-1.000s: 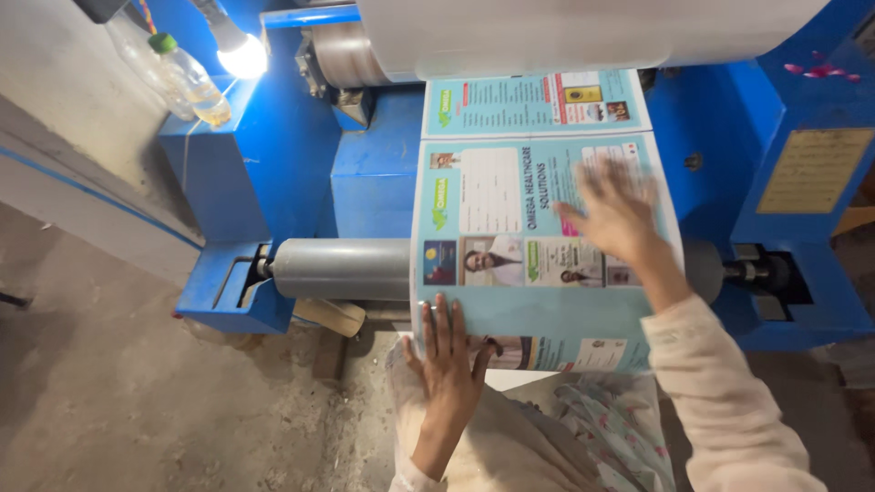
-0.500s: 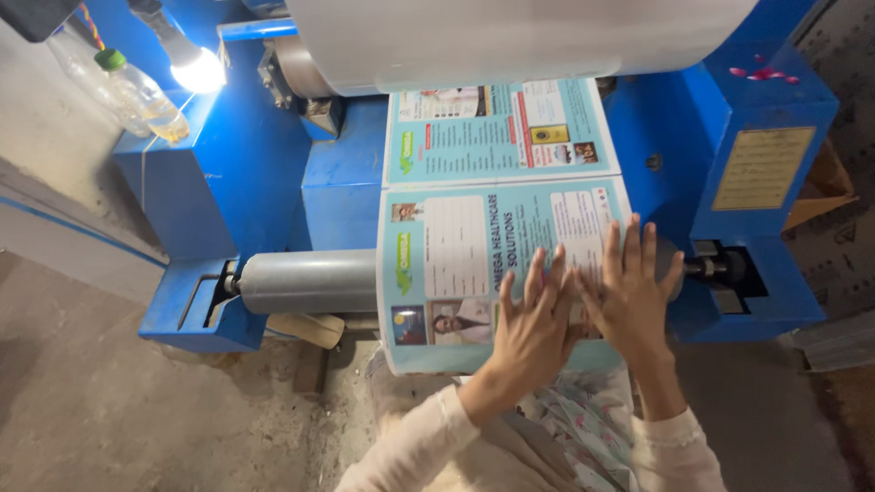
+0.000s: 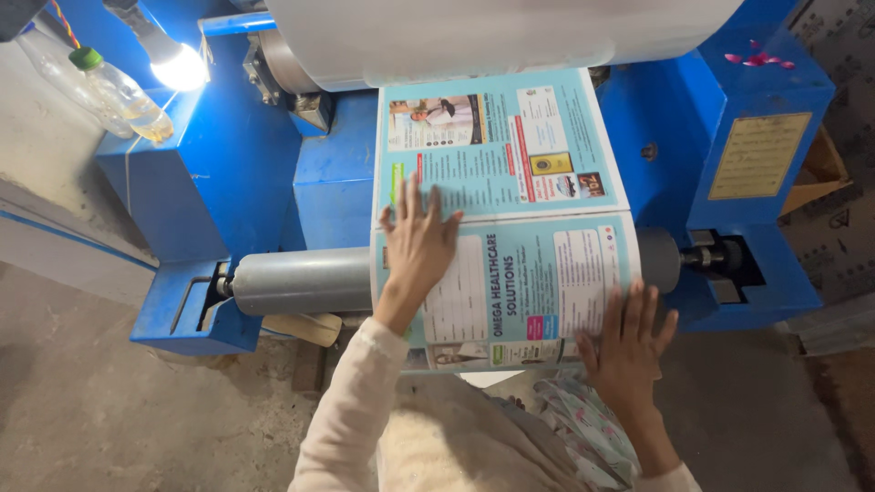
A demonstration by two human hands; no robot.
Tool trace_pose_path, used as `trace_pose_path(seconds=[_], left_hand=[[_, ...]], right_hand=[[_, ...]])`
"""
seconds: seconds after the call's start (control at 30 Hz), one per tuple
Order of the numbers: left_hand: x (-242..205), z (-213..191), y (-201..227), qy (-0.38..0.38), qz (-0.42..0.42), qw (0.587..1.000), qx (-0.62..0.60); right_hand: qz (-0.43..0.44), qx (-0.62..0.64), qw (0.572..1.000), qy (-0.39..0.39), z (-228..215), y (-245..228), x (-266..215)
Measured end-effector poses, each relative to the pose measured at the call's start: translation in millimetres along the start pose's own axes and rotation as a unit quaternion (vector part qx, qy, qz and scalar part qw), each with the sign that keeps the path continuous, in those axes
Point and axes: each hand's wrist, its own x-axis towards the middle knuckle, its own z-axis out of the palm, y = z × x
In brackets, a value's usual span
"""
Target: The person manually guides a printed label sheet onto a rotating roller using both hands, smoothing the surface to ensure proper adhesion. They then use a small tool to trim the edge of the label before the camera view becomes unstable.
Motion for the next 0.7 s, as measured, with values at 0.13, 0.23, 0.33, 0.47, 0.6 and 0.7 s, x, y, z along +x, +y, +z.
trace_pose_path(seconds=[0.13,0.23,0.33,0.47,0.6,0.7], left_hand=[[-42,-1,-10,0.083,0.012,0.996,-0.004],[-64,4,-4,0.131,0.016,0.991,-0.018],[-86,6,6,0.131,0.003,0.991,-0.003],[-120,4,20,0.113,-0.018,0.993,0.043],[-158,7,29,0.113,-0.029,0.991,0.062],[-177,15,29,0.082,-0.044,0.995,0.036]], right_hand=[[-0.002,0.011,1.0,0.023,-11,-16,-19],[-0.034,0.05,0.997,0.052,-20,-36,1],[-0.087,0.084,0.993,-0.001,-20,-67,43],[-0.16,0.076,0.971,-0.158,-3,-118,118],[-0.212,0.019,0.938,-0.273,23,-157,179],[-0.171,-0.032,0.925,-0.339,42,-157,221]])
